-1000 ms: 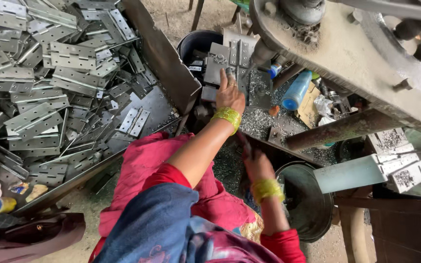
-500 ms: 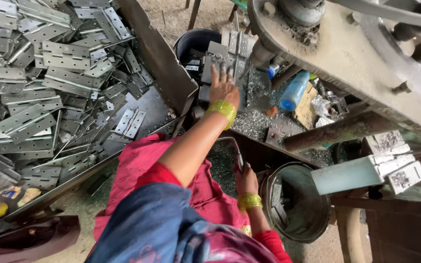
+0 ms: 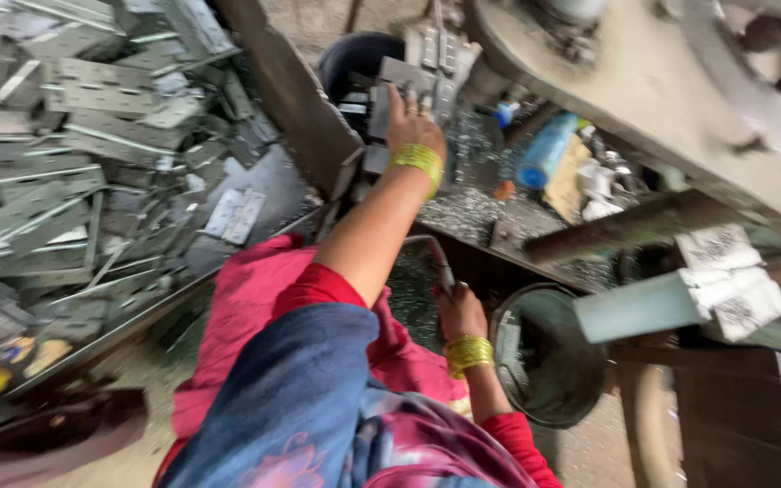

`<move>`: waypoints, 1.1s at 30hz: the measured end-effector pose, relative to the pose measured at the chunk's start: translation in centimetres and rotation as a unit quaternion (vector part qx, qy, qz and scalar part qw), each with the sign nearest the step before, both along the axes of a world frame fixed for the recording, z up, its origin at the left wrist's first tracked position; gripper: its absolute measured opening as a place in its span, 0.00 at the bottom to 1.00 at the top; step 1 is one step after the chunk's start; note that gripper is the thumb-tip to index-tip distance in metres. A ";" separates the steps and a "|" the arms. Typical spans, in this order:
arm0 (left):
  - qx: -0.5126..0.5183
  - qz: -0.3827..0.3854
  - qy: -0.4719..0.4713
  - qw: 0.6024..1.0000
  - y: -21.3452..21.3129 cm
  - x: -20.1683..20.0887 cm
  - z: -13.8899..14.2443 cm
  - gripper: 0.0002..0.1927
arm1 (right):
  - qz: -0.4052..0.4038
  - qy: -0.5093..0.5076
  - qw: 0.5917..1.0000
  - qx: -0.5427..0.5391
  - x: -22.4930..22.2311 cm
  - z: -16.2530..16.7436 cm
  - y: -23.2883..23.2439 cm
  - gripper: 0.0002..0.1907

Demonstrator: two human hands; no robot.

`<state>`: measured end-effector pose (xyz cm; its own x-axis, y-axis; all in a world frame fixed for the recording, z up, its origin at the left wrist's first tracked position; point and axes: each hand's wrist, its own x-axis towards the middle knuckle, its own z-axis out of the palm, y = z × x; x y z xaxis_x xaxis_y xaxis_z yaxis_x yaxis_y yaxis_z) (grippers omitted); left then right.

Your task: The person repeatedly picks up metal plates from a bin, places them into a press machine, and operates the lever to process them. The person then removes the processed plates and places them into a bucket.

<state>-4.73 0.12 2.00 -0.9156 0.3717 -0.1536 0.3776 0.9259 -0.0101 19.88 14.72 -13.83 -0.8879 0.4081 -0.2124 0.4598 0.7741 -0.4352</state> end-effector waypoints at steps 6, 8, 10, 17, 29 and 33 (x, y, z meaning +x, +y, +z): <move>0.038 0.028 0.012 0.999 -0.3 -0.8 -1.4 0.24 | 0.039 -0.008 0.999 0.016 -2.5 1.0 2.2 0.26; 0.052 0.036 0.024 0.998 -0.1 -1.3 -2.1 0.24 | -0.013 -0.004 1.000 -0.021 -2.1 0.0 1.5 0.26; 0.062 0.028 0.012 0.998 0.0 -2.0 -2.5 0.25 | -0.022 0.023 0.999 -0.017 -0.9 -1.7 -0.1 0.27; 0.044 -0.005 0.039 0.998 -0.9 0.8 -2.5 0.21 | -0.011 -0.011 0.999 0.038 -1.3 2.5 -0.1 0.21; 0.198 -0.147 0.343 0.906 1.5 4.9 -3.9 0.08 | 0.016 0.364 0.930 0.053 -3.7 15.7 -4.1 0.14; 0.124 0.040 0.065 0.989 4.7 3.9 -2.6 0.15 | 0.018 0.336 0.940 0.050 -3.4 16.1 -4.0 0.12</move>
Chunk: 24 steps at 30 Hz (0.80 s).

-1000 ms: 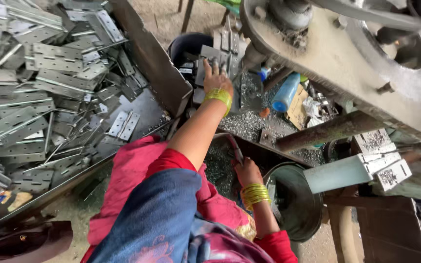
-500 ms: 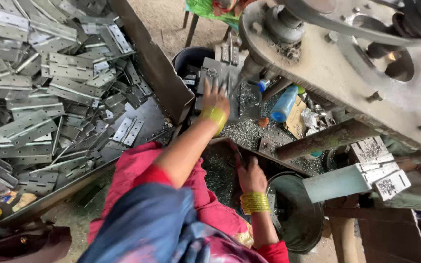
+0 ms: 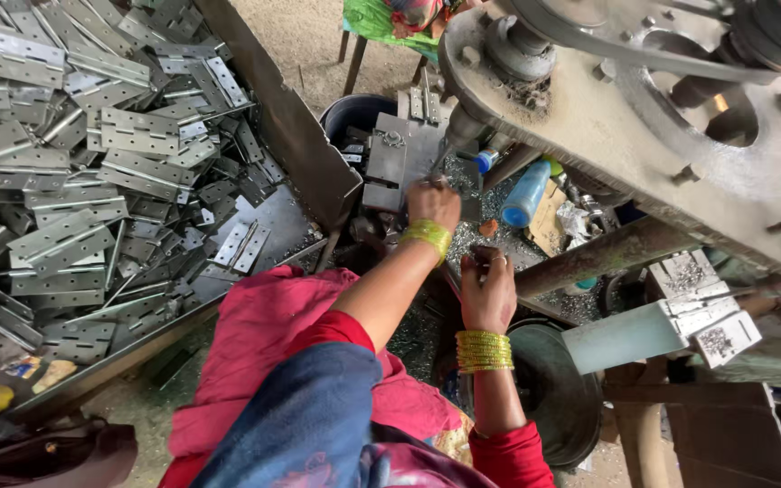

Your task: The person repeatedly picks up metal plates from a bin, places them into a press machine, and operates the lever to process them. The person then removes the processed plates and places them into a bucket.

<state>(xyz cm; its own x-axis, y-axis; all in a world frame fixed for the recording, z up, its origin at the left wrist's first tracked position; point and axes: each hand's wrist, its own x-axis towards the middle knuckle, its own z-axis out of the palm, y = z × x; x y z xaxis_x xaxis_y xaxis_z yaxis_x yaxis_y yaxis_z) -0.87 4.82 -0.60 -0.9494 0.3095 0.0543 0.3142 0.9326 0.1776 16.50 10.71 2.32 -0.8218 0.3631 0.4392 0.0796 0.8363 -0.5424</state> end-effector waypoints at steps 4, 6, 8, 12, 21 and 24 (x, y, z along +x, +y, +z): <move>0.136 -0.026 0.076 0.987 -4.6 1.6 -1.9 0.15 | -0.011 -0.057 0.998 -0.023 0.4 0.5 -0.6 0.12; 0.150 -0.052 0.059 0.986 -6.5 3.2 -3.0 0.17 | -0.010 -0.073 0.997 -0.018 0.3 0.9 -0.8 0.12; 0.052 -0.089 0.154 0.983 -6.7 4.1 -3.3 0.16 | -0.005 -0.086 0.996 -0.006 0.1 1.2 -1.0 0.11; 0.003 -0.020 0.212 0.977 -4.5 3.4 -1.6 0.13 | -0.011 -0.107 0.992 0.058 0.2 1.7 -1.2 0.12; -0.079 -0.006 0.083 0.993 -4.4 2.2 -0.1 0.16 | 0.043 -0.227 0.973 0.018 -0.9 -1.6 1.7 0.20; -0.145 -0.011 0.084 0.986 -3.2 0.9 -1.3 0.16 | 0.030 -0.257 0.966 0.015 -0.4 -6.1 3.0 0.24</move>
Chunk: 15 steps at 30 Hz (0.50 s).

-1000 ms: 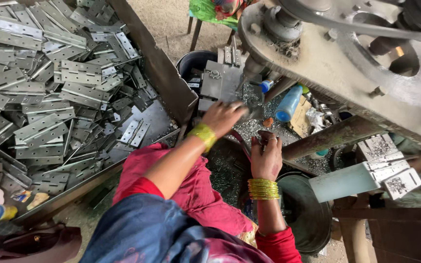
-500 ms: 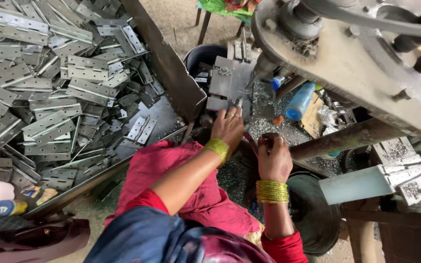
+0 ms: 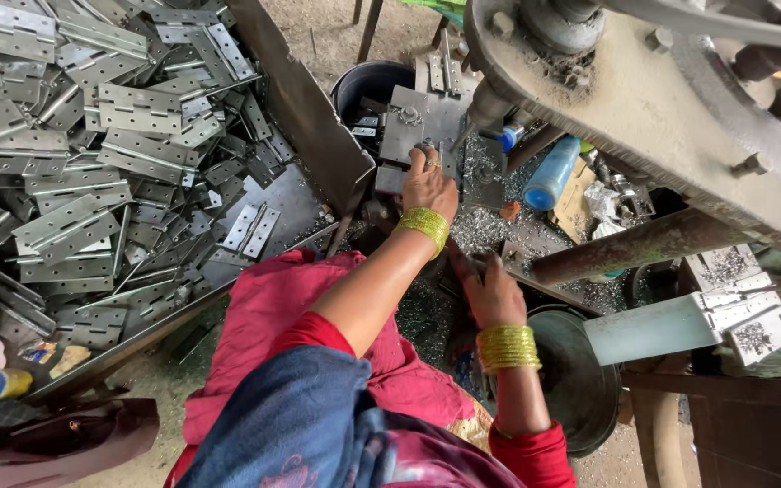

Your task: The person repeatedly picks up metal plates from a bin, places them into a press machine, and operates the lever to process them. The person then removes the processed plates and places them into a bucket.

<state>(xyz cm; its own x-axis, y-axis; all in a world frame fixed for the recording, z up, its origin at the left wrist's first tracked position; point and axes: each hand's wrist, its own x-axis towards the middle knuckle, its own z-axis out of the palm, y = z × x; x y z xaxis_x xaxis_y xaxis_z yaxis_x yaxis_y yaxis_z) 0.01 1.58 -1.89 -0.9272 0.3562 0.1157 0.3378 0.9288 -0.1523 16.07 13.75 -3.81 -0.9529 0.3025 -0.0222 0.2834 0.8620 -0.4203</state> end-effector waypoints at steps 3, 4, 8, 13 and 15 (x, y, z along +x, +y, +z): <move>0.047 -0.019 -0.020 0.999 0.5 -0.6 -1.8 0.17 | -0.059 -0.114 0.992 0.010 3.0 -6.1 -1.2 0.26; 0.104 -0.022 0.039 0.994 0.3 -0.5 -2.4 0.16 | -0.073 -0.106 0.992 -0.005 3.6 -7.4 -1.2 0.25; 0.214 -0.038 0.125 0.968 -1.0 0.9 -3.3 0.16 | -0.064 -0.105 0.992 -0.035 3.2 -8.3 0.4 0.25; 0.105 -0.033 -0.062 0.992 -1.1 1.2 -1.2 0.13 | -0.018 -0.101 0.994 -0.033 0.6 -6.8 2.4 0.25; 0.079 -0.046 -0.089 0.992 -1.2 1.4 -0.5 0.14 | -0.042 -0.093 0.993 -0.059 1.3 -7.8 1.6 0.26</move>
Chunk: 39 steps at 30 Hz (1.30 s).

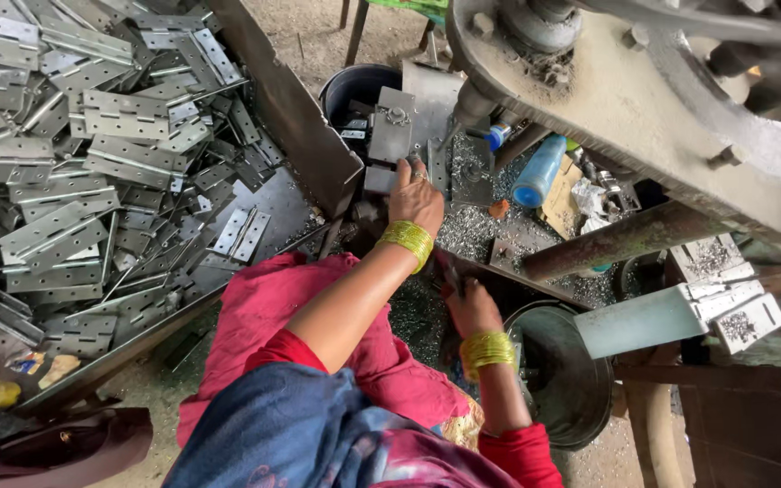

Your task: The person repeatedly picks up metal plates from a bin, places them into a press machine, and operates the lever to process them. The person then removes the processed plates and places them into a bucket.

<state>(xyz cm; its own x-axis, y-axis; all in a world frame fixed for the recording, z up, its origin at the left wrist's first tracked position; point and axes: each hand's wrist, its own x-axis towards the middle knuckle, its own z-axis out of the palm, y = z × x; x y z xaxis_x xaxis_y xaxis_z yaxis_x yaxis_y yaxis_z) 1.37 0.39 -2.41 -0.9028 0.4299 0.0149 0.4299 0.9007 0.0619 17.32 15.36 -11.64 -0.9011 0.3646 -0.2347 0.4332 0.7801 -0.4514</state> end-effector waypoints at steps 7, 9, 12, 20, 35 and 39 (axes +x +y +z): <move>0.033 0.012 0.093 0.995 -1.5 -0.3 1.2 0.13 | -0.005 0.001 1.000 0.023 0.9 -1.7 -1.0 0.27; -0.036 -0.021 -0.011 0.999 -1.0 -1.1 1.9 0.12 | 0.006 -0.051 0.997 0.049 -0.6 0.2 0.7 0.27; -0.045 0.018 0.035 0.998 0.1 -1.8 2.4 0.14 | 0.044 0.015 0.998 0.029 -0.6 1.4 0.6 0.27; 0.044 0.030 0.164 0.985 -0.2 -4.5 0.7 0.20 | 0.023 -0.022 0.999 0.033 0.9 -0.3 0.0 0.22; -0.069 0.032 -0.060 0.995 -1.2 -4.1 4.8 0.22 | 0.024 -0.013 0.998 0.056 0.4 1.1 0.3 0.26; -0.079 0.073 -0.044 0.993 -0.3 -4.9 5.4 0.24 | -0.014 -0.023 0.999 0.023 0.8 0.7 0.1 0.22</move>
<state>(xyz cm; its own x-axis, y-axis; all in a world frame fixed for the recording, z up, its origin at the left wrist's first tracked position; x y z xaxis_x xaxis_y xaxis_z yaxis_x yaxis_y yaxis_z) -3.54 0.11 2.95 -0.9506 0.2846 -0.1241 0.2929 0.9546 -0.0542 18.13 15.45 -10.90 -0.8788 0.4012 -0.2583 0.4750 0.7871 -0.3935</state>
